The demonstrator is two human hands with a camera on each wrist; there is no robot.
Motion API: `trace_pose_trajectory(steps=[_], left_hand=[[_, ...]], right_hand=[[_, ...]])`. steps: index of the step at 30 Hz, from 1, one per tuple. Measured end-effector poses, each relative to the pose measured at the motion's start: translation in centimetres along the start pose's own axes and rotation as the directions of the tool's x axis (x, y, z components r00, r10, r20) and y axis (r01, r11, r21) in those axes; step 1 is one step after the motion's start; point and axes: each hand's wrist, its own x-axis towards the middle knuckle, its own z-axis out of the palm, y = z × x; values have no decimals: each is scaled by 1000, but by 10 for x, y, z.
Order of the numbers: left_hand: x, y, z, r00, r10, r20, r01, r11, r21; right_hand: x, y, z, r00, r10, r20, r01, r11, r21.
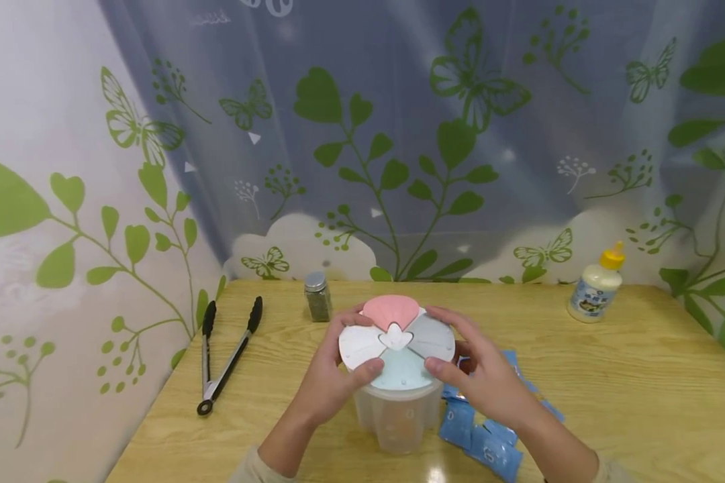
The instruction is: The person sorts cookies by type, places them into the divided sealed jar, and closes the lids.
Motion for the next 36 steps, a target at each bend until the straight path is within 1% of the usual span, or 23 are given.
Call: trace_pose_trajectory(steps=[2,4,7,10,18,20,24,26,28,31,34,36], left_hand=[[-1,0,-2,1000,5,24,-5,1000,4],[0,1,-3,999,4,43,-5,1000,13],[1,1,-4,997,2,75,-3,1000,15],[1,1,-5,995,-1,100,2,1000,-6],[0,1,-5,993,17,113,-9,998,-69],[-1,1,-6,993,18,114,-10,997,-71],[-2,3,-7,994,0,113,7,998,-55],[-2,4,-7,992,3,129,3,999,-46],[-2,6,-8,988,18,151,-11,999,-47],[-2,8,-10,983,51,178,-39,997,-69],[-2,9,-11,984,59,166,-48,996,-70],[-2,9,-11,990,53,127,-48,998,-39]], right_hand=[[0,2,0,999,33,30,-33,999,19],[0,3,-1,998,52,43,-53,998,22],[-1,4,-2,997,60,55,-60,998,11],[-2,5,-3,996,60,65,-61,998,17],[-2,3,-3,995,50,83,-57,995,78],[-2,2,-2,995,55,86,-62,994,85],[0,4,-1,993,52,105,-64,990,122],[-1,5,-2,991,57,118,-76,985,157],[0,6,-3,989,72,126,-94,979,180],[1,7,-5,988,81,131,-103,979,176],[3,9,-8,989,70,127,-87,988,128],[3,10,-11,993,48,110,-59,994,96]])
